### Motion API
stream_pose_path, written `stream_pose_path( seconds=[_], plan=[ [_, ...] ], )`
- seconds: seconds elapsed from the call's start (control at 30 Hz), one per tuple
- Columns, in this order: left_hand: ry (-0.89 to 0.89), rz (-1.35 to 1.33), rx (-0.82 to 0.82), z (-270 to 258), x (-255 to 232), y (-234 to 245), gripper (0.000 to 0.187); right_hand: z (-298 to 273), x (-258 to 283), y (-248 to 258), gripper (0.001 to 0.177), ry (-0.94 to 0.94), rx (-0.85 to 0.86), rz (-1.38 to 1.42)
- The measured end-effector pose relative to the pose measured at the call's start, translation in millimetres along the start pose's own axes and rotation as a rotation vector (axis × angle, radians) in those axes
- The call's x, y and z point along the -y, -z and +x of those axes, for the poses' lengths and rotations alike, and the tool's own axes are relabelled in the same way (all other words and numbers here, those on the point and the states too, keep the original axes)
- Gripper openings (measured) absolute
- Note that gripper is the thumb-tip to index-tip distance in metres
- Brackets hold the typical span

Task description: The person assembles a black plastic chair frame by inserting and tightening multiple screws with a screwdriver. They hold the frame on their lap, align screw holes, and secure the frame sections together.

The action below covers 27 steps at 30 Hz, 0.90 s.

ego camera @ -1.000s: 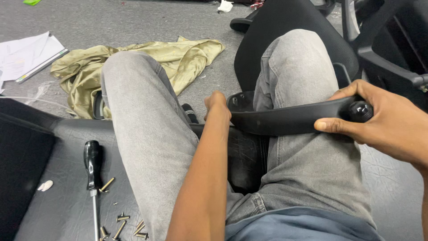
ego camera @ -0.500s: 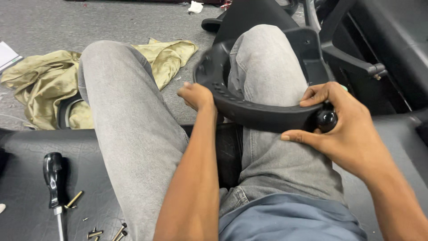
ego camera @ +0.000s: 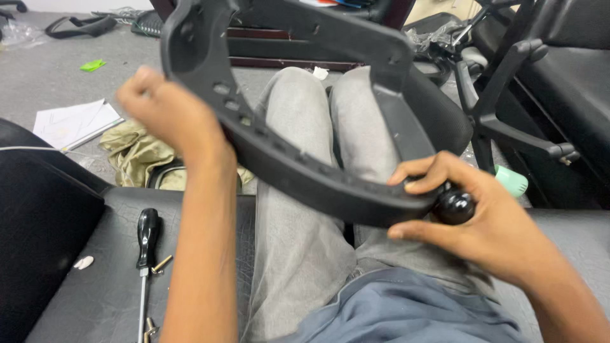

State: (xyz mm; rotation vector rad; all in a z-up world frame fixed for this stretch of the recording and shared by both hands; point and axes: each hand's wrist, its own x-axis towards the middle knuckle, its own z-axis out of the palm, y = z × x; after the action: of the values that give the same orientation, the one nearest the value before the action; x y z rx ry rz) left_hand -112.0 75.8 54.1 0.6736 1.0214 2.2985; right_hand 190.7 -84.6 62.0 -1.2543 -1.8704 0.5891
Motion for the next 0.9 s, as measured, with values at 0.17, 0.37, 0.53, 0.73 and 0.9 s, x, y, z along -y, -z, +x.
stream_pose_path(
  seconds=[0.17, 0.37, 0.53, 0.73, 0.9],
  plan=[
    [-0.148, 0.11, -0.119, -33.9, -2.8, 44.4, 0.021, -1.5, -9.2, 2.4, 0.04, -0.11, 0.182, 0.099],
    [-0.631, 0.817, -0.125, -71.8, -21.5, 36.3, 0.012, 1.1, -12.0, 1.8, 0.038, -0.019, 0.157, 0.009],
    [-0.69, 0.461, 0.509, -120.0, -45.2, 3.9, 0.013, 2.1, -3.2, -1.8, 0.039, 0.077, 0.18, -0.028],
    [-0.375, 0.686, 0.824, -147.9, -50.6, -9.6, 0.013, 5.7, -3.6, -0.9, 0.043, 0.127, 0.038, -0.057],
    [-0.297, 0.65, 0.999, -143.5, -57.5, -9.6, 0.014, 22.9, 6.7, -4.7, 0.029, -0.204, -0.145, 0.009]
  ],
)
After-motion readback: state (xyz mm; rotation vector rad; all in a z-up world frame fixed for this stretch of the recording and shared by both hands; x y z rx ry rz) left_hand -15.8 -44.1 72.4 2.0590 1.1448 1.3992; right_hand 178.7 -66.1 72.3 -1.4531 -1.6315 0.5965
